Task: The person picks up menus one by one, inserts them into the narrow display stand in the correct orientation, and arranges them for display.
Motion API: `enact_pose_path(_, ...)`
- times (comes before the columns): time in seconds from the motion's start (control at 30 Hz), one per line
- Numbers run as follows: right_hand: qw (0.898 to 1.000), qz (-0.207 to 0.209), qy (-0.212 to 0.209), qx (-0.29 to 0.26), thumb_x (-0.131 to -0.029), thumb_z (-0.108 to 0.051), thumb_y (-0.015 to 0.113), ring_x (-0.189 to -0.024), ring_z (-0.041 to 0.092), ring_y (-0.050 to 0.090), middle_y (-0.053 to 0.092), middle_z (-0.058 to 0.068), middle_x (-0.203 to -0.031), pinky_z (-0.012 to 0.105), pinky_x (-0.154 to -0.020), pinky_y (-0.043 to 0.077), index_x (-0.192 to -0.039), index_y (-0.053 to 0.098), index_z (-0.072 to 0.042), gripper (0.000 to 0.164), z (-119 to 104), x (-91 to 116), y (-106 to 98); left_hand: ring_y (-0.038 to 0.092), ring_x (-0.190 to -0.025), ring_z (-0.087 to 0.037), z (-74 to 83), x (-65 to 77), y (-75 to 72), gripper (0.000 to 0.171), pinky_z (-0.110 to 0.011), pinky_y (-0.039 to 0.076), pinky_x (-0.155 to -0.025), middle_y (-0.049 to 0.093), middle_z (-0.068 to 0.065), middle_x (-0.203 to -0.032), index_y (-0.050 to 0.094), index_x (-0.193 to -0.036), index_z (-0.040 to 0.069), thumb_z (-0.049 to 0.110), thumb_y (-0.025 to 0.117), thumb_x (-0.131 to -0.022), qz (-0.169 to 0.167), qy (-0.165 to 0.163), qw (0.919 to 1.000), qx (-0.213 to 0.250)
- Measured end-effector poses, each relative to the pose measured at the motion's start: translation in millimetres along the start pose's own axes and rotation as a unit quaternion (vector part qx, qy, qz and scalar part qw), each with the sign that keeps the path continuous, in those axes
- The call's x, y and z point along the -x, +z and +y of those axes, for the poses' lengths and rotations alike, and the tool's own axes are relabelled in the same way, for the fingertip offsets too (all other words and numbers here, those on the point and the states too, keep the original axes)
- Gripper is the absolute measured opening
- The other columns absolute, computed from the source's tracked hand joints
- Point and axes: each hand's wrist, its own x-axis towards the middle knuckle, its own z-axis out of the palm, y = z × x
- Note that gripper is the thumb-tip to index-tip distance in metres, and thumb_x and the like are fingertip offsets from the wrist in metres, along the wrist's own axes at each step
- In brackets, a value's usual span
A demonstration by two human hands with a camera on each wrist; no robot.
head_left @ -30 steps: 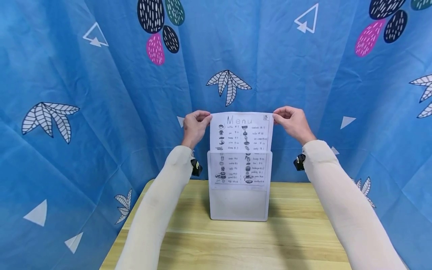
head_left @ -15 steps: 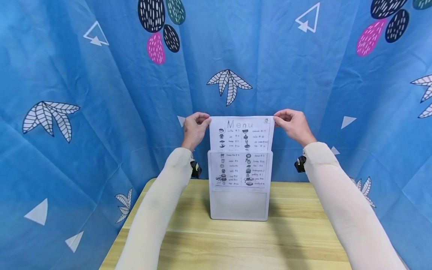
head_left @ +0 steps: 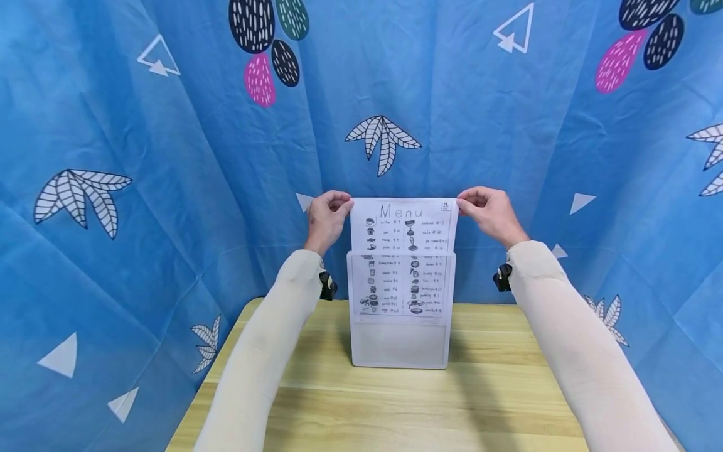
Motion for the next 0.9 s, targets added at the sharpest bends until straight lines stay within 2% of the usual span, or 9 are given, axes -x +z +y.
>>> enact_pose_path(0.27,1.0,-0.01,0.013,0.001,-0.101,-0.028,0.062,-0.1,0.03,0.067,0.069,0.018,-0.109,0.044,-0.095,0.047,-0.115,0.067,-0.002,0.03,4.0,2.5,0.9,0.065,-0.093,-0.024,-2.9,2.3,0.9,0.015,-0.037,0.055,-0.086,0.069,-0.012,-0.1,0.072,-0.107,0.003,0.014,0.067,-0.098,-0.003,-0.008,0.9999,-0.008)
enact_pose_path(0.47,1.0,-0.012,0.0,0.001,-0.101,-0.024,0.062,-0.098,0.03,0.068,0.07,0.016,-0.106,0.037,-0.089,0.049,-0.115,0.067,-0.003,0.026,8.5,4.3,3.9,0.065,-0.094,-0.024,-4.9,5.8,1.2,0.017,-0.037,0.055,-0.087,0.069,-0.011,-0.101,0.071,-0.109,0.004,0.015,0.066,-0.098,-0.008,-0.018,0.9996,-0.019)
enact_pose_path(0.63,1.0,-0.014,-0.006,0.005,-0.101,-0.021,0.063,-0.091,0.018,0.068,0.07,0.014,-0.105,0.03,-0.084,0.05,-0.115,0.068,-0.003,0.024,10.4,5.9,5.8,0.065,-0.094,-0.023,-8.1,8.0,1.3,0.017,-0.037,0.055,-0.086,0.069,-0.011,-0.1,0.071,-0.109,0.004,0.016,0.066,-0.098,-0.014,-0.018,0.9994,-0.026)
enact_pose_path(0.73,1.0,-0.015,-0.005,0.007,-0.101,-0.022,0.063,-0.089,0.013,0.067,0.07,0.014,-0.107,0.033,-0.086,0.05,-0.116,0.068,-0.003,0.025,10.6,6.7,6.2,0.065,-0.094,-0.023,-9.8,8.7,1.1,0.017,-0.037,0.055,-0.086,0.069,-0.011,-0.1,0.071,-0.109,0.004,0.016,0.066,-0.098,-0.016,-0.016,0.9994,-0.027)
enact_pose_path(0.9,1.0,-0.019,0.002,0.007,-0.101,-0.024,0.062,-0.095,0.021,0.068,0.07,0.015,-0.109,0.039,-0.091,0.049,-0.117,0.068,-0.003,0.028,10.4,7.7,6.2,0.065,-0.096,-0.023,-11.9,9.7,0.2,0.018,-0.037,0.055,-0.088,0.069,-0.011,-0.102,0.072,-0.112,0.005,0.015,0.066,-0.098,-0.02,-0.014,0.9994,-0.024)
